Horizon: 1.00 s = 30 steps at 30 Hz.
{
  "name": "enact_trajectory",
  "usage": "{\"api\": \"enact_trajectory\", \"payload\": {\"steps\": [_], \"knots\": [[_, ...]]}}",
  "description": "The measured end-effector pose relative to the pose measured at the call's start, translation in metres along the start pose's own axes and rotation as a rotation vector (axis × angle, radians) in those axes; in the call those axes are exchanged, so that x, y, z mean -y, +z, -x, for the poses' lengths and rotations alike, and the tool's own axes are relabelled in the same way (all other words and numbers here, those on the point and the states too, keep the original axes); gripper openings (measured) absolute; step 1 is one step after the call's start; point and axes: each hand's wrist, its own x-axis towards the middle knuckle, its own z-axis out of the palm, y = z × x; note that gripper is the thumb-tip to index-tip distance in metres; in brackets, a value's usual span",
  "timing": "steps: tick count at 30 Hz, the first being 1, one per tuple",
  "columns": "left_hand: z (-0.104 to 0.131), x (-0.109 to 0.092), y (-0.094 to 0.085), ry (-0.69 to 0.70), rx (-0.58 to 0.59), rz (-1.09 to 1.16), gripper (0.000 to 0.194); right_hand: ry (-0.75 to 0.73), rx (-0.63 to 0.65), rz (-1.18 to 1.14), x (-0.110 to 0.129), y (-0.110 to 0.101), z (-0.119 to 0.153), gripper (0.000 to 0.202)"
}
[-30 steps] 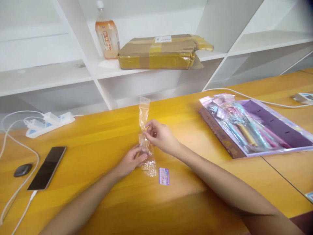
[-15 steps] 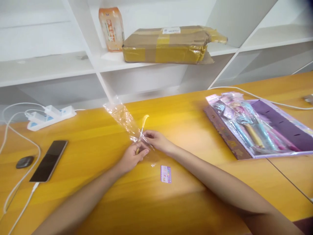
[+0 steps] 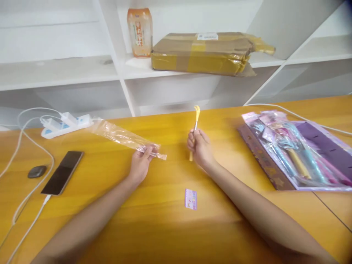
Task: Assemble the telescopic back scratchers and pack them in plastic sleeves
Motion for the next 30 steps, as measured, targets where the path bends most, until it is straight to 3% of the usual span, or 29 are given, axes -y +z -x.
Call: {"api": "enact_trajectory", "payload": {"steps": [6, 10, 21, 27, 30], "knots": [[-0.017, -0.014, -0.009, 0.009, -0.083, 0.148, 0.035, -0.370, 0.487, 0.980, -0.002, -0.015, 0.006, 0.048], [-0.016, -0.014, -0.008, -0.017, -0.083, 0.139, 0.035, -0.408, 0.580, 1.299, -0.002, -0.011, 0.008, 0.046], [-0.012, -0.008, -0.007, -0.080, -0.027, 0.096, 0.035, -0.377, 0.562, 1.410, 0.001, 0.006, 0.018, 0.040], [-0.005, -0.007, 0.000, -0.110, 0.043, 0.041, 0.039, -0.367, 0.539, 1.367, 0.002, 0.025, 0.037, 0.038], [-0.006, -0.010, 0.000, -0.097, 0.050, 0.038, 0.038, -0.353, 0.530, 1.285, 0.004, 0.025, 0.038, 0.036]]}}
